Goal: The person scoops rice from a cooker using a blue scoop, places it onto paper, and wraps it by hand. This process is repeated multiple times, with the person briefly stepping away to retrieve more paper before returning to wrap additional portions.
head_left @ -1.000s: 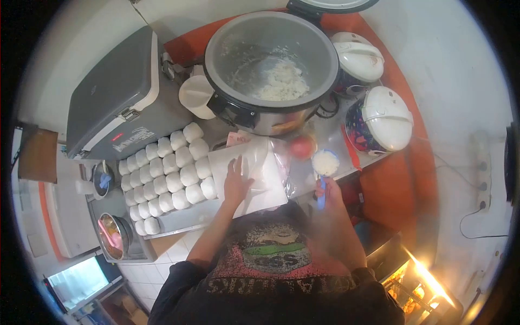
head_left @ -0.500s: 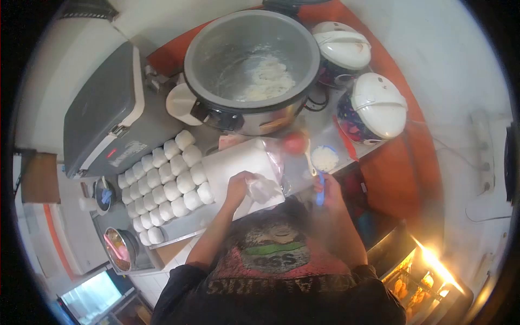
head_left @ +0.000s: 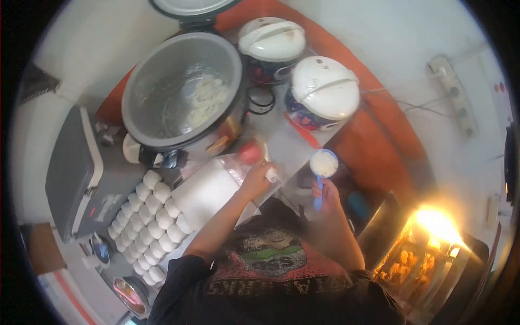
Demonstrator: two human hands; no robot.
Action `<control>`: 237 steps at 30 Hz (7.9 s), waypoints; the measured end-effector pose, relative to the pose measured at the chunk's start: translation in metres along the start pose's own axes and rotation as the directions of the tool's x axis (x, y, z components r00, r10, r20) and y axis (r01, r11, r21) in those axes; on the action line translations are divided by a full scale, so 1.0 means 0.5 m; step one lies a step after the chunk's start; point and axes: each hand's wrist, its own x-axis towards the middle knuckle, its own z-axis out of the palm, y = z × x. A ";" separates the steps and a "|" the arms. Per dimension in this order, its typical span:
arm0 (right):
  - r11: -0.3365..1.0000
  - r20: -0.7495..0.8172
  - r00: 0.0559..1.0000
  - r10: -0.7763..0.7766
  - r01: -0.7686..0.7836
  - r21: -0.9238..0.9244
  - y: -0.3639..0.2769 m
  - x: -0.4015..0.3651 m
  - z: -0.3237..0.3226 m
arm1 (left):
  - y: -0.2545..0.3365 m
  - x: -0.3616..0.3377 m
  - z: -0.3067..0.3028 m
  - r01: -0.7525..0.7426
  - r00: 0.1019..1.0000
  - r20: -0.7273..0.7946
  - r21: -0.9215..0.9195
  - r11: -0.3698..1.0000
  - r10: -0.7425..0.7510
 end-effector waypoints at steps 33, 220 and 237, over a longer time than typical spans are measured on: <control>0.959 -0.482 0.830 -0.282 0.255 -0.122 -0.082 -0.189 -0.135 | 0.011 0.036 0.196 0.180 0.947 0.301 -0.224 0.958 -0.108; -0.404 0.598 0.585 0.548 0.811 -0.422 0.363 0.224 0.385 | -0.098 -0.393 -0.159 0.657 0.718 -0.395 0.114 0.745 -0.573; -0.558 0.839 0.528 0.130 0.739 -0.378 0.471 0.254 0.291 | -0.230 -0.378 -0.049 0.516 0.425 -0.823 -0.121 0.848 -0.376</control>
